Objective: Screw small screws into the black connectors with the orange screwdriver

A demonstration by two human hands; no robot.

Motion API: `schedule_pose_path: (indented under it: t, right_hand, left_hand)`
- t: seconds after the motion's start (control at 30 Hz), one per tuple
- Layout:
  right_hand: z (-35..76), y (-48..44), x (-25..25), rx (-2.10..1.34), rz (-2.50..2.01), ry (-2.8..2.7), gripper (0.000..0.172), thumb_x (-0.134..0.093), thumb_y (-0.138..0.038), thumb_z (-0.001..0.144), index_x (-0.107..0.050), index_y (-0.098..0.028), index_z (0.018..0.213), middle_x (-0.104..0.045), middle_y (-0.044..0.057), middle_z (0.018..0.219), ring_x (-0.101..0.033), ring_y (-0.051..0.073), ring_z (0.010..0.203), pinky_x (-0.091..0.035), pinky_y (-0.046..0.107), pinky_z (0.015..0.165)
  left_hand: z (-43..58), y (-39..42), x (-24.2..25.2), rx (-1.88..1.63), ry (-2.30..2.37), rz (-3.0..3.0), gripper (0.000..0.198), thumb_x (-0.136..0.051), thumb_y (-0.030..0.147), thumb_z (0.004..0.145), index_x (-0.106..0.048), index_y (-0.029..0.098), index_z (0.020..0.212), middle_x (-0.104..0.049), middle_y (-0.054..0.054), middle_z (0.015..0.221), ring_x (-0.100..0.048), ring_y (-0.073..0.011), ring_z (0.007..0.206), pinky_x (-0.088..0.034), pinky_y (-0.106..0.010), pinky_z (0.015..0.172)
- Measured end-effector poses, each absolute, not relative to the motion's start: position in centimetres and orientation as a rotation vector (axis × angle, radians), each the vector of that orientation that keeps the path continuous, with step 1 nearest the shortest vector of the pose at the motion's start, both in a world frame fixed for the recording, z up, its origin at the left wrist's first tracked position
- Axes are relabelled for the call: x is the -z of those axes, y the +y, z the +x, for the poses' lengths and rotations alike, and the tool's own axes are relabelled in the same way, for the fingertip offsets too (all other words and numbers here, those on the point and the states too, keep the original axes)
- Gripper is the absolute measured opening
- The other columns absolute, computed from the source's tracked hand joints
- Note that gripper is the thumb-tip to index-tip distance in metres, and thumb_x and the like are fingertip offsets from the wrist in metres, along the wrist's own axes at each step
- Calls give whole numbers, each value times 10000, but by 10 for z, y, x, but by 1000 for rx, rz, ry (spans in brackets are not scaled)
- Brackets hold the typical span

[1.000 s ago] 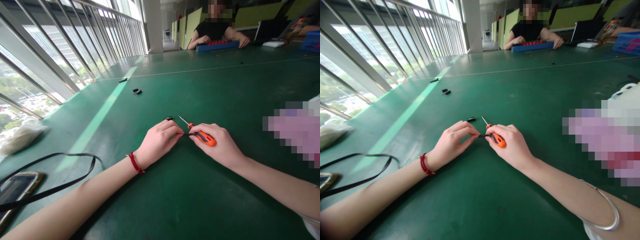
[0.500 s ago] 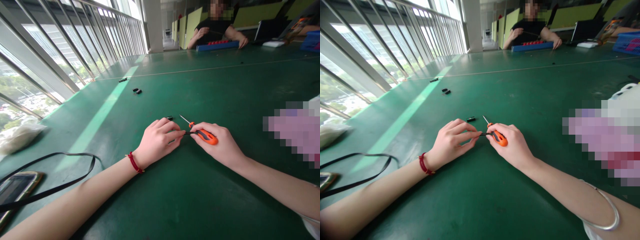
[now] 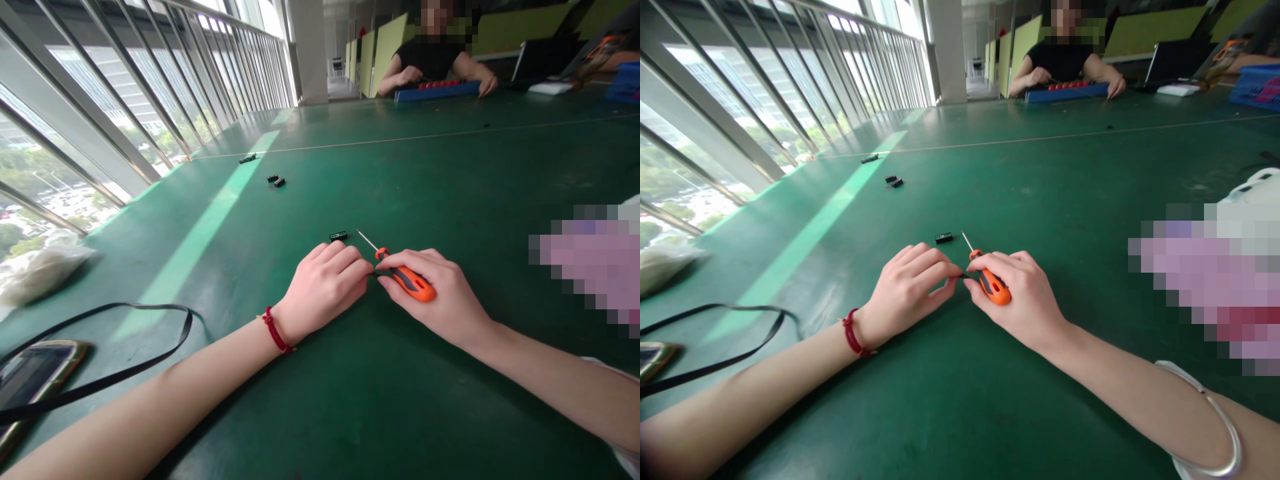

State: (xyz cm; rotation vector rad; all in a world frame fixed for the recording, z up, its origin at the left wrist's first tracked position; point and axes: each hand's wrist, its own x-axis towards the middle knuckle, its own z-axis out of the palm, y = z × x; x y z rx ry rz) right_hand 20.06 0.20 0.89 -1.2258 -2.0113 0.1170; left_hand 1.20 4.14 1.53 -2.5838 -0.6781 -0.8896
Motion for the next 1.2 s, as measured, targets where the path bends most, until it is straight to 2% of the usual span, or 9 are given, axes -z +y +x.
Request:
schedule_pose_path:
  t: [0.17, 0.3, 0.5, 0.57, 0.67, 0.93, 1.1, 1.2]
  right_hand:
    - [204, 5, -7, -252, -1271, -1964, 127, -590, -227, 822, -636, -219, 940, -689, 8, 884, -604, 147, 755, -460, 283, 713]
    - [204, 6, -4, -368, -1266, -1959, 159, -592, -254, 826, -651, -232, 972, -684, 15, 902, -605, 164, 791, -465, 297, 736]
    - [204, 5, -7, -409, -1178, -1999, 82, -581, -229, 832, -638, -226, 891, -674, 3, 828, -602, 148, 737, -453, 290, 731]
    - [205, 4, -8, -395, -1181, -1986, 61, -590, -225, 827, -632, -221, 872, -673, 1, 818, -597, 146, 729, -449, 282, 718]
    - [207, 6, -8, -280, -1234, -1982, 71, -596, -219, 825, -638, -213, 883, -686, 5, 825, -598, 151, 733, -443, 285, 720]
    - [208, 12, -1, 163, -1318, -2158, 111, -574, -234, 840, -673, -214, 888, -696, 6, 794, -548, 146, 641, -395, 303, 675]
    - [207, 11, -1, 248, -1290, -2199, 128, -552, -236, 855, -672, -209, 890, -699, 13, 809, -551, 148, 658, -387, 308, 688]
    - [208, 11, -2, 262, -1294, -2207, 122, -551, -226, 851, -668, -205, 879, -696, 18, 796, -562, 151, 663, -384, 314, 694]
  left_hand:
    - [10, 43, -14, 1051, -782, -2694, 96, -524, 151, 848, -594, 177, 787, -640, 10, 736, -530, -116, 696, -435, -247, 657]
    - [8, 43, -16, 1123, -776, -2866, 107, -523, 168, 866, -617, 184, 820, -689, -6, 824, -580, -119, 781, -473, -255, 745]
    - [8, 43, -17, 1239, -807, -2906, 126, -552, 219, 882, -648, 209, 801, -682, -19, 878, -590, -126, 846, -477, -261, 762]
    - [8, 45, -16, 1234, -853, -2899, 101, -555, 217, 879, -650, 204, 848, -670, -24, 889, -586, -131, 852, -479, -263, 761]
    - [7, 50, -13, 1127, -1000, -2856, 97, -561, 208, 871, -646, 188, 914, -650, -35, 917, -576, -144, 852, -479, -271, 749]
    - [3, 57, -5, 660, -1015, -2839, 158, -517, 232, 905, -669, 197, 878, -642, -20, 902, -549, -157, 832, -453, -270, 731]
    - [6, 56, -7, 519, -943, -2773, 217, -436, 238, 943, -623, 168, 860, -617, -36, 897, -535, -155, 798, -431, -271, 704]
    - [8, 54, -9, 548, -907, -2718, 235, -396, 239, 960, -597, 160, 869, -601, -42, 885, -522, -153, 777, -415, -270, 684]
